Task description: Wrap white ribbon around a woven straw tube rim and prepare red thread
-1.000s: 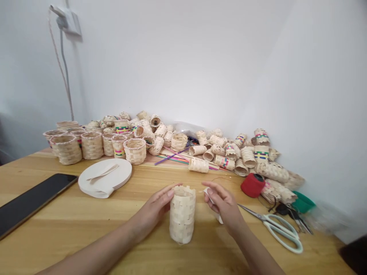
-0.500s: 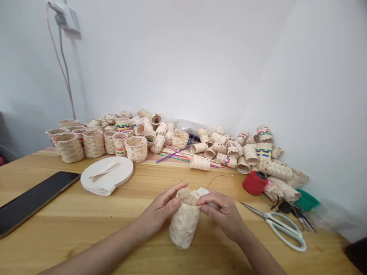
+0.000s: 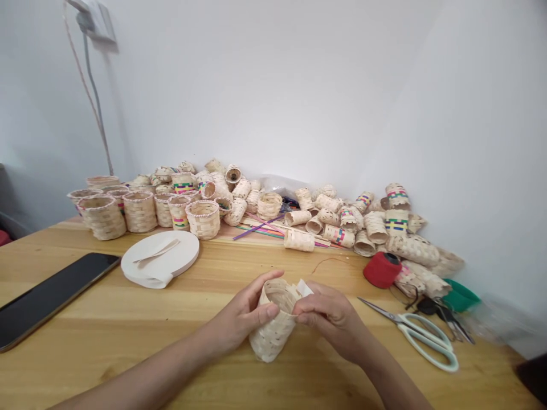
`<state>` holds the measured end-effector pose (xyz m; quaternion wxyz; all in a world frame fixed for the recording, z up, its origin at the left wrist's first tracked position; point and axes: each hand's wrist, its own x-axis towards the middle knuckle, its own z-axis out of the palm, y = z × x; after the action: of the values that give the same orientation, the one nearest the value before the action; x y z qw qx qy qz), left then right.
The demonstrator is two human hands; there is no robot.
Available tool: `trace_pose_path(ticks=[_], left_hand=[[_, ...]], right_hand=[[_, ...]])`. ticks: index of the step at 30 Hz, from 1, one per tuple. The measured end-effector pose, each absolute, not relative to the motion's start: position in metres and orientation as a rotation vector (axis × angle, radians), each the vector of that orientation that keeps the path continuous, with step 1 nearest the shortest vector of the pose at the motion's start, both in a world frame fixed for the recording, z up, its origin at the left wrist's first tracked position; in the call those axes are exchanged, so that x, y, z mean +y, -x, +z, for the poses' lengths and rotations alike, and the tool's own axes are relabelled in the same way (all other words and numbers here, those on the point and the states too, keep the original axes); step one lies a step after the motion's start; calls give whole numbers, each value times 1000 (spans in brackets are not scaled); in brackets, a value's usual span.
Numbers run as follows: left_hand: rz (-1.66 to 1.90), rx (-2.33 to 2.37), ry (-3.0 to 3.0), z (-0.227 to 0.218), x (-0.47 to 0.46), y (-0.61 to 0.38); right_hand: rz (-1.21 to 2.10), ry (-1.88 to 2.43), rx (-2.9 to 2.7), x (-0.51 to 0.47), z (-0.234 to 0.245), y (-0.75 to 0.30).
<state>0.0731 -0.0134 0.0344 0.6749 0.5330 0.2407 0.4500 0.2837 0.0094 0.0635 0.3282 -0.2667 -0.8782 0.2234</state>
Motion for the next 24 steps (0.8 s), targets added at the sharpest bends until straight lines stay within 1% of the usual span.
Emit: trace_pose_path(ticks=[8,15,20,24], left_hand=[[1015,549,-1241,32,-15,-72],[1092,494,-1220,20,-8,-73],[1083,554,-1217,16,-1,-74],[1154,637,-1297,19,0,-73]], right_hand=[[491,691,-2289,8,63,-282],[708,750,-2068,15,56,-281],[777,819,-1973,19,53,-283],[857,886,-1866,25,44,-286]])
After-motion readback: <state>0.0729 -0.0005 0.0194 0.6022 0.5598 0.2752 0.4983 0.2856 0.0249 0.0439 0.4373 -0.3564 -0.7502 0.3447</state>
